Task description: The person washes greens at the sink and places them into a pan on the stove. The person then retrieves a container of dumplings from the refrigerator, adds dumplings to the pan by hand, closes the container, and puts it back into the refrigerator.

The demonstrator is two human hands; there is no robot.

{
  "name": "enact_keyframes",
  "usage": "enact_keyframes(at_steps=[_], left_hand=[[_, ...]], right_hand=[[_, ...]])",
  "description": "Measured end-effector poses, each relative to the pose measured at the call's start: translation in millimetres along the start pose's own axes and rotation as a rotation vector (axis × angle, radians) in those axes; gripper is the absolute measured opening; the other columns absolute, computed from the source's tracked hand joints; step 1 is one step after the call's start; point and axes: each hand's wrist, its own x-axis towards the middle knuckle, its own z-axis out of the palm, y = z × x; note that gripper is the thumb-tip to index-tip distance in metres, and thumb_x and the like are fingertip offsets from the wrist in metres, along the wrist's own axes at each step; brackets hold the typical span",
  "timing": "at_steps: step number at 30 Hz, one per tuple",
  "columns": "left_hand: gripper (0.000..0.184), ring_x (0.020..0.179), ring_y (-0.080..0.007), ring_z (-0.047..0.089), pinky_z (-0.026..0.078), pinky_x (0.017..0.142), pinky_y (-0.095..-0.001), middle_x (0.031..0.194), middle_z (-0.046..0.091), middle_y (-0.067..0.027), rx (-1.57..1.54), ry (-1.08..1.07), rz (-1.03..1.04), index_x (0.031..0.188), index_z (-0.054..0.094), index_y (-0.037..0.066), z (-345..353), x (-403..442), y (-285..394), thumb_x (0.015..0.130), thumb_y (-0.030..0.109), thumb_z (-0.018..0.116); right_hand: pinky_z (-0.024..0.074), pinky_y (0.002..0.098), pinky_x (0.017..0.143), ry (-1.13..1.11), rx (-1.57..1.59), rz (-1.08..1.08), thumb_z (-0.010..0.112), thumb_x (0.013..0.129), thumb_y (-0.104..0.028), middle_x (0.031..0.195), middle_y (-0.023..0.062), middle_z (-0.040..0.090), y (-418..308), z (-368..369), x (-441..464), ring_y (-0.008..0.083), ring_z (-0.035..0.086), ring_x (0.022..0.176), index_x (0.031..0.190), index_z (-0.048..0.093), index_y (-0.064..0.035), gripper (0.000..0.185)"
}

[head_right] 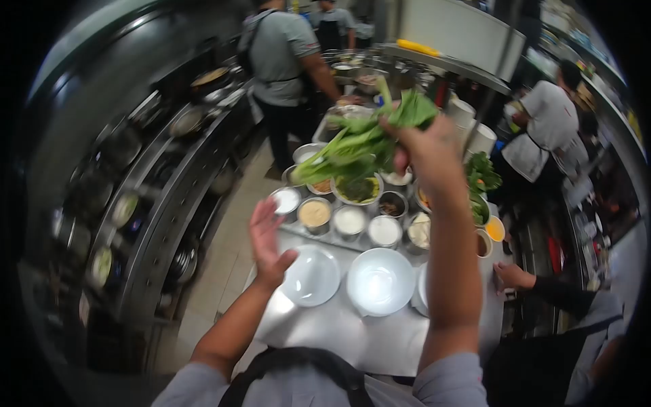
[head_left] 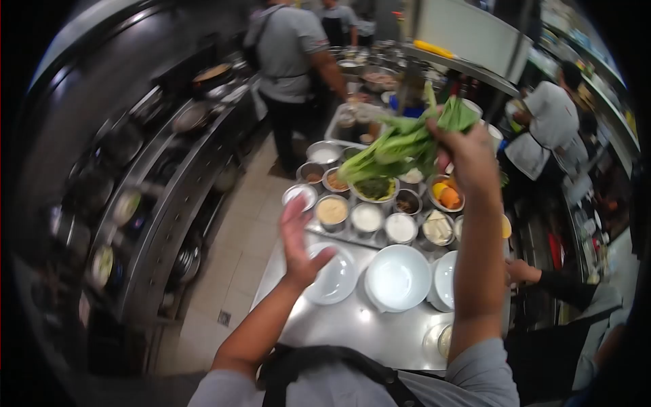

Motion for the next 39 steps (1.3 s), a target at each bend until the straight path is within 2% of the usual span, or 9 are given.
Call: enact_keyframes(at_steps=[3, 5, 10, 16, 25, 32, 34, 36, 39], left_hand=[[0.099, 0.135, -0.0282, 0.027, 0.023, 0.109, -0.0435, 0.144, 0.028, -0.0167, -0.292, 0.132, 0.114, 0.143, 0.013, 0.004, 6, 2, 28, 0.076, 0.046, 0.072], [0.072, 0.129, -0.0288, 0.037, 0.030, 0.107, -0.0418, 0.139, 0.035, -0.0190, -0.360, 0.233, 0.140, 0.139, 0.022, 0.003, -17, -11, 40, 0.088, 0.034, 0.062], [0.028, 0.094, -0.0270, 0.060, 0.051, 0.083, -0.0384, 0.101, 0.059, -0.0169, -0.459, 0.551, -0.393, 0.110, 0.047, 0.001, -90, -61, 57, 0.094, 0.023, 0.052], [0.024, 0.088, -0.0272, 0.060, 0.052, 0.078, -0.0400, 0.092, 0.058, -0.0151, -0.627, 0.826, -0.551, 0.099, 0.049, 0.001, -194, -79, 59, 0.094, 0.024, 0.052], [0.021, 0.087, -0.0253, 0.060, 0.051, 0.079, -0.0402, 0.092, 0.059, -0.0142, -0.587, 1.093, -0.496, 0.096, 0.050, 0.003, -422, -129, 66, 0.092, 0.023, 0.056], [0.020, 0.084, -0.0246, 0.062, 0.052, 0.076, -0.0398, 0.090, 0.063, -0.0139, -0.440, 1.300, -0.407, 0.093, 0.054, 0.004, -579, -176, 108, 0.089, 0.023, 0.060], [0.020, 0.081, -0.0240, 0.062, 0.052, 0.075, -0.0389, 0.086, 0.063, -0.0130, -0.365, 1.297, -0.424, 0.093, 0.056, 0.003, -603, -181, 124, 0.089, 0.023, 0.060], [0.022, 0.082, -0.0229, 0.062, 0.052, 0.075, -0.0379, 0.087, 0.063, -0.0126, -0.310, 1.246, -0.471, 0.095, 0.056, 0.003, -612, -182, 135, 0.089, 0.024, 0.059], [0.031, 0.091, -0.0193, 0.060, 0.048, 0.081, -0.0328, 0.100, 0.061, -0.0108, -0.298, 1.136, -0.518, 0.102, 0.056, 0.004, -625, -183, 140, 0.093, 0.034, 0.053]], right_hand=[[0.0368, 0.0230, 0.034, -0.149, 0.383, 0.177, 0.068, 0.079, -0.012, 0.065, 0.0037, 0.057, 36, 84, -64, 0.0099, 0.047, 0.038, 0.093, 0.061, 0.0007, 0.021], [0.0373, 0.0236, 0.033, -0.245, 0.579, 0.352, 0.067, 0.080, -0.012, 0.070, 0.0053, 0.058, 71, 131, -100, 0.0107, 0.048, 0.038, 0.097, 0.060, -0.0003, 0.022], [0.0339, 0.0211, 0.033, -0.389, 0.524, 0.632, 0.067, 0.080, -0.013, 0.073, 0.0039, 0.060, 117, 209, -165, 0.0099, 0.049, 0.039, 0.100, 0.059, -0.0017, 0.024], [0.0421, 0.0248, 0.064, -0.222, 0.415, 0.557, 0.059, 0.088, -0.018, 0.094, 0.0068, 0.063, 129, 309, -205, 0.0115, 0.058, 0.087, 0.105, 0.059, -0.0050, 0.022], [0.0459, 0.0371, 0.081, -0.081, 0.787, 0.630, 0.049, 0.094, -0.019, 0.091, 0.0117, 0.061, 145, 510, -240, 0.0246, 0.061, 0.086, 0.100, 0.050, -0.0048, 0.016], [0.0447, 0.0295, 0.058, -0.241, 0.864, 0.392, 0.048, 0.095, -0.021, 0.078, 0.0035, 0.055, 81, 634, -240, 0.0136, 0.050, 0.063, 0.104, 0.051, -0.0082, 0.016], [0.0426, 0.0239, 0.051, -0.468, 0.387, 0.174, 0.058, 0.088, -0.018, 0.078, 0.0024, 0.054, 66, 662, -250, 0.0077, 0.045, 0.057, 0.106, 0.052, -0.0084, 0.022], [0.0469, 0.0289, 0.056, -0.824, 0.009, -0.345, 0.069, 0.077, -0.016, 0.087, 0.0048, 0.056, 48, 695, -278, 0.0154, 0.054, 0.062, 0.110, 0.054, -0.0102, 0.037], [0.0499, 0.0360, 0.064, -1.097, -0.123, -0.647, 0.073, 0.071, -0.014, 0.098, 0.0089, 0.056, 48, 734, -315, 0.0269, 0.061, 0.076, 0.113, 0.054, -0.0113, 0.046]])
